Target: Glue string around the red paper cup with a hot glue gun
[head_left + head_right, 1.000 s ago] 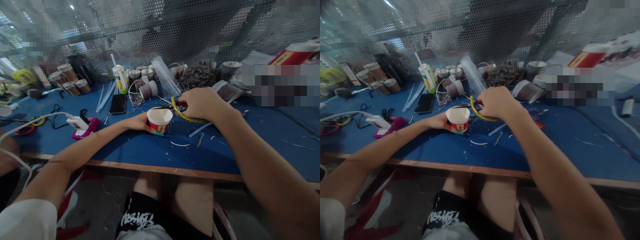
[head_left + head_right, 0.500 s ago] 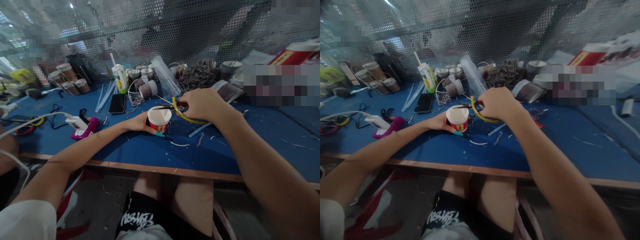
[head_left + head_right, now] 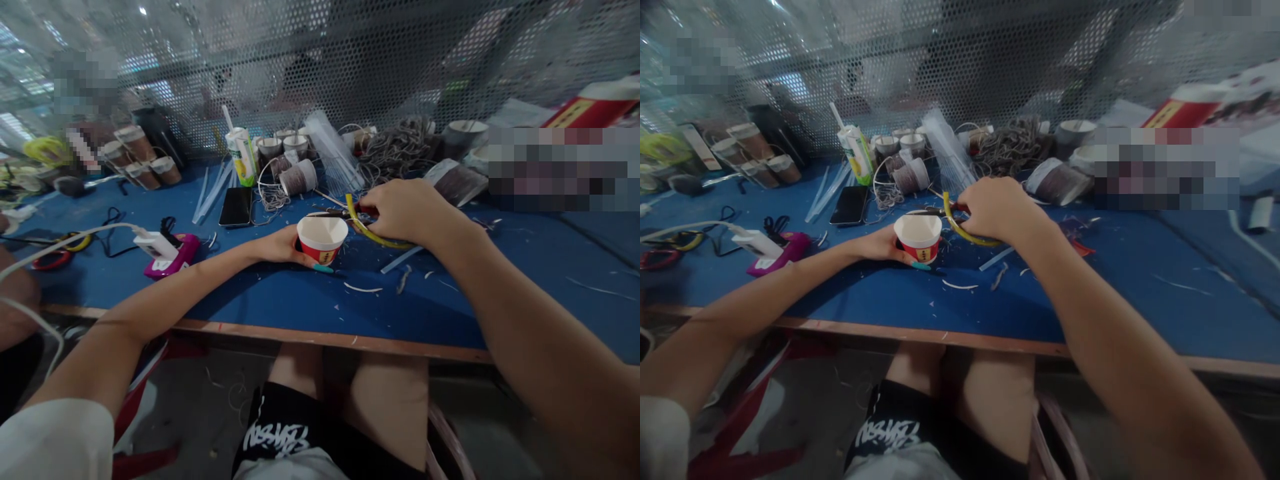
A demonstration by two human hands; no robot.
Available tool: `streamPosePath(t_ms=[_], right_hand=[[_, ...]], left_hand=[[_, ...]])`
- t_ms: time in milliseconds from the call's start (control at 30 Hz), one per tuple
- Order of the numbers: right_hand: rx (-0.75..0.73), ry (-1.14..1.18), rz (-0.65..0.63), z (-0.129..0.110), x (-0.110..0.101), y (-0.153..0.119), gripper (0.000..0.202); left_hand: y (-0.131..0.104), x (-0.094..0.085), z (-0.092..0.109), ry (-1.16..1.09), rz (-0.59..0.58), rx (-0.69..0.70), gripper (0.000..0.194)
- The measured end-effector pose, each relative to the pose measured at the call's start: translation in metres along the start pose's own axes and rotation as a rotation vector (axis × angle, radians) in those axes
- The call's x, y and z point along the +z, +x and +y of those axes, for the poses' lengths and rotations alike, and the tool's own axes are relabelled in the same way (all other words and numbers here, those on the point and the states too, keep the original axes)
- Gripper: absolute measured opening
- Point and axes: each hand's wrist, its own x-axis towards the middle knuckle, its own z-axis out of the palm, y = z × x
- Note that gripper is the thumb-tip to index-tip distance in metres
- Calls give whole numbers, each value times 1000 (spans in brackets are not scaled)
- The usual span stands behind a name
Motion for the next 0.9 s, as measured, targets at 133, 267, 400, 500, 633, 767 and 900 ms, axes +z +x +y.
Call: streamPosePath(t_ms=[133,267,400,500,633,767,900], right_hand=[[8,-89,-58,-3,-5,-2,25],[-9,-177,-118,-6,-11,-3,33],[-46,-238,-128,-7,-12,-5,34],[-5,-188,-93,-5,-11,-7,30],[202,-46,19,0,-11,-9,27],[336,57,77,3,-5,-6,25],[306,270,121,1,12,1,20]], left_hand=[[0,0,2,29,-4,6,76],[1,-1,1,52,-11,21,77],[1,-2,-2,62,-20,29,76],[1,-2,-4,60,-9,13,75],[-1,-1,-4,42,23,-18,75],[-2,1,-1,29,196,-16,80],[1,3,-2,-46,450,6,78]])
